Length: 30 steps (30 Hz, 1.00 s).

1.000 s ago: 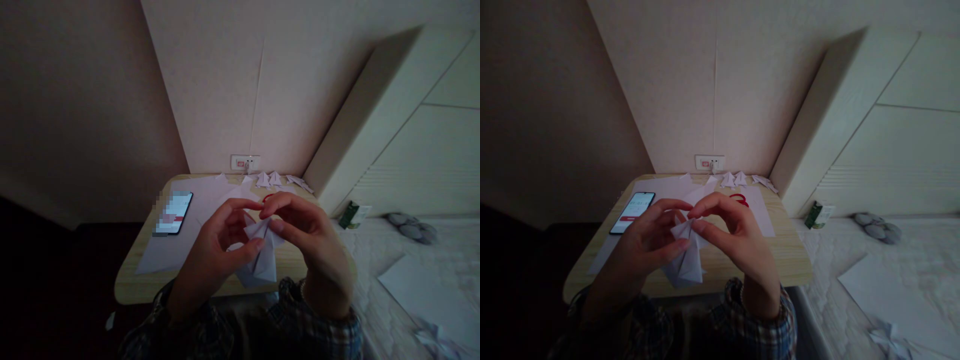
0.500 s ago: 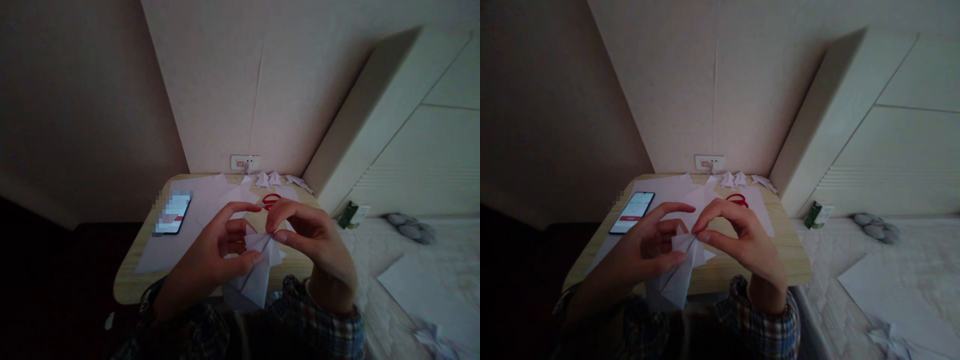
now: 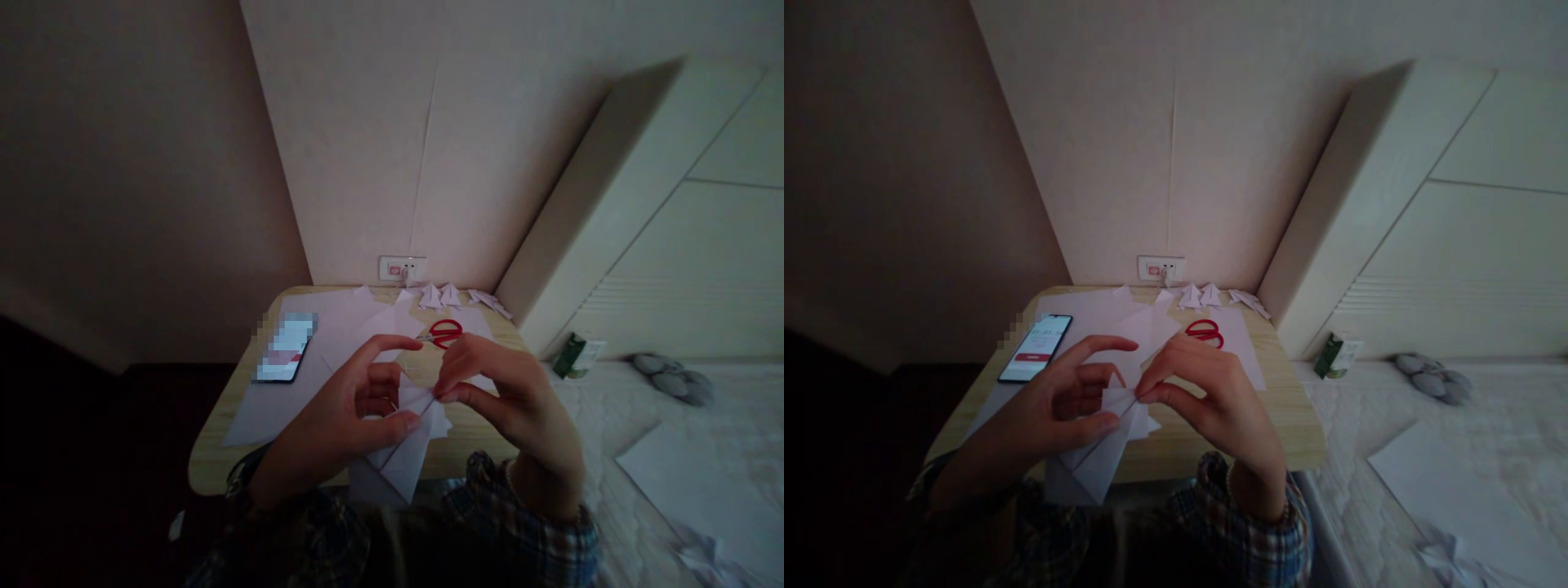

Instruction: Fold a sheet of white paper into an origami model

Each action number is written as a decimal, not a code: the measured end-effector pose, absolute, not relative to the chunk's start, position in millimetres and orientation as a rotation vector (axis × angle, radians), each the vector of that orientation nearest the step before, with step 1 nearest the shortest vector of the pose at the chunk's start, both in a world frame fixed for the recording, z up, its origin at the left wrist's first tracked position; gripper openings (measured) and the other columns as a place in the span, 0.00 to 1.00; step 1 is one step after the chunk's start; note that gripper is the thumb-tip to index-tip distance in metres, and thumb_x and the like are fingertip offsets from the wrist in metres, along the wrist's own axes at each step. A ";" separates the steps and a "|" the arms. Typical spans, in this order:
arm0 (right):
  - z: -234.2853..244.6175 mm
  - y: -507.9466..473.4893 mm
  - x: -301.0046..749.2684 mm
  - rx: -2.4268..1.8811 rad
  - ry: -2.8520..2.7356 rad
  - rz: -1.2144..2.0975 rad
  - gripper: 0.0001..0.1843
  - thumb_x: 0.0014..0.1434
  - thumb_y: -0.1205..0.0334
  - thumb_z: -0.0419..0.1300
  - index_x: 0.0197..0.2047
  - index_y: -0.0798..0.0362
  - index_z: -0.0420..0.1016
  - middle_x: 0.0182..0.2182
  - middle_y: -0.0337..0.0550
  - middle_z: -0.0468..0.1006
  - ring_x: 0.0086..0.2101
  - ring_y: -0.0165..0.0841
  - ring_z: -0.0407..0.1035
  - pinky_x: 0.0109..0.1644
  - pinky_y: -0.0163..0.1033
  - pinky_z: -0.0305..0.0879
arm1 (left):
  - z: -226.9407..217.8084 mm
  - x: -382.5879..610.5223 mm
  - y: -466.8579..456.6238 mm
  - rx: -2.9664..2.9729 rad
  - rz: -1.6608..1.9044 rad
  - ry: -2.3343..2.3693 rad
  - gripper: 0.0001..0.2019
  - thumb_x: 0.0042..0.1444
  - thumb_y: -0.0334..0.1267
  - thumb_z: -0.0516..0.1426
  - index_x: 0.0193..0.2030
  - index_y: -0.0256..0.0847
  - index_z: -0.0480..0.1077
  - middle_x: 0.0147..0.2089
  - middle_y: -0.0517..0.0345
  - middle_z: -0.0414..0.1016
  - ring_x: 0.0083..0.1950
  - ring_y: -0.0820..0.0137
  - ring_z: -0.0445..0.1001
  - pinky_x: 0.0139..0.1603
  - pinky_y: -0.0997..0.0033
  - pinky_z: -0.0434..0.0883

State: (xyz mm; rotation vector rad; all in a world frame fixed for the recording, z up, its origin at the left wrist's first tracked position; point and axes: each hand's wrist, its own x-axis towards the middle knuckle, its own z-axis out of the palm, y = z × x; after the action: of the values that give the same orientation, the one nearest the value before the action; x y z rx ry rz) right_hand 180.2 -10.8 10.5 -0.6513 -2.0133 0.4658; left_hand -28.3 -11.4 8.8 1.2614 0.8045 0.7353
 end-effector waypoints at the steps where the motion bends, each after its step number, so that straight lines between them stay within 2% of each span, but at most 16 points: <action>1: 10.4 -11.2 179.8 -0.655 -2.014 0.461 0.11 0.66 0.57 0.62 0.33 0.51 0.79 0.28 0.40 0.81 0.31 0.31 0.75 0.38 0.36 0.72 | 9.8 -27.9 -12.5 1.255 0.752 0.818 0.27 0.48 0.30 0.68 0.55 0.48 0.67 0.34 0.69 0.72 0.33 0.77 0.73 0.37 0.77 0.69; 8: 9.5 -10.1 179.2 -0.659 -2.034 0.480 0.11 0.67 0.57 0.61 0.33 0.49 0.79 0.28 0.40 0.81 0.32 0.33 0.75 0.37 0.38 0.71 | 12.6 -24.7 -18.1 1.199 0.845 0.858 0.24 0.46 0.29 0.67 0.51 0.48 0.73 0.32 0.68 0.74 0.32 0.75 0.73 0.36 0.75 0.70; 12: 3.4 -9.9 177.2 -0.706 -1.846 0.511 0.06 0.65 0.61 0.64 0.35 0.48 0.79 0.30 0.38 0.81 0.34 0.32 0.74 0.41 0.39 0.69 | 13.1 -21.8 -17.0 1.143 0.930 0.843 0.22 0.47 0.29 0.67 0.49 0.46 0.73 0.32 0.66 0.76 0.32 0.74 0.75 0.36 0.75 0.70; 16: 0.1 -10.1 172.0 -0.863 -1.579 0.599 0.04 0.61 0.65 0.68 0.37 0.46 0.78 0.33 0.36 0.81 0.37 0.33 0.73 0.45 0.39 0.66 | 11.1 -17.7 -13.7 1.102 1.205 0.907 0.21 0.49 0.31 0.66 0.50 0.45 0.71 0.34 0.66 0.78 0.32 0.74 0.75 0.33 0.77 0.71; 19: 1.9 -7.6 166.0 -0.903 -1.529 0.683 0.03 0.61 0.63 0.67 0.35 0.48 0.77 0.31 0.36 0.80 0.36 0.32 0.73 0.43 0.38 0.67 | 7.0 -15.6 -10.0 1.096 1.448 0.936 0.20 0.50 0.29 0.66 0.50 0.44 0.70 0.34 0.66 0.79 0.33 0.74 0.76 0.32 0.79 0.70; 25: 5.6 -2.0 154.7 -0.933 -1.762 0.948 0.12 0.62 0.52 0.65 0.32 0.50 0.76 0.29 0.38 0.80 0.33 0.33 0.74 0.39 0.38 0.69 | 4.7 -9.9 -7.7 1.068 1.627 0.902 0.22 0.48 0.26 0.67 0.50 0.44 0.70 0.33 0.67 0.78 0.32 0.75 0.76 0.31 0.80 0.72; 30: 6.5 -0.9 150.7 -0.941 -1.798 0.946 0.16 0.62 0.52 0.65 0.26 0.50 0.71 0.25 0.36 0.76 0.29 0.31 0.71 0.36 0.37 0.66 | 5.8 -6.7 -7.4 1.093 1.584 0.918 0.24 0.47 0.26 0.66 0.51 0.46 0.69 0.33 0.68 0.77 0.32 0.75 0.76 0.33 0.78 0.72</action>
State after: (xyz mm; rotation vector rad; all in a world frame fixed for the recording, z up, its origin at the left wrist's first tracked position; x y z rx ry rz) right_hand 150.7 -0.9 6.5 -0.9412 -1.7983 0.9461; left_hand -6.7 -7.4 5.8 1.0933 0.9181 1.5844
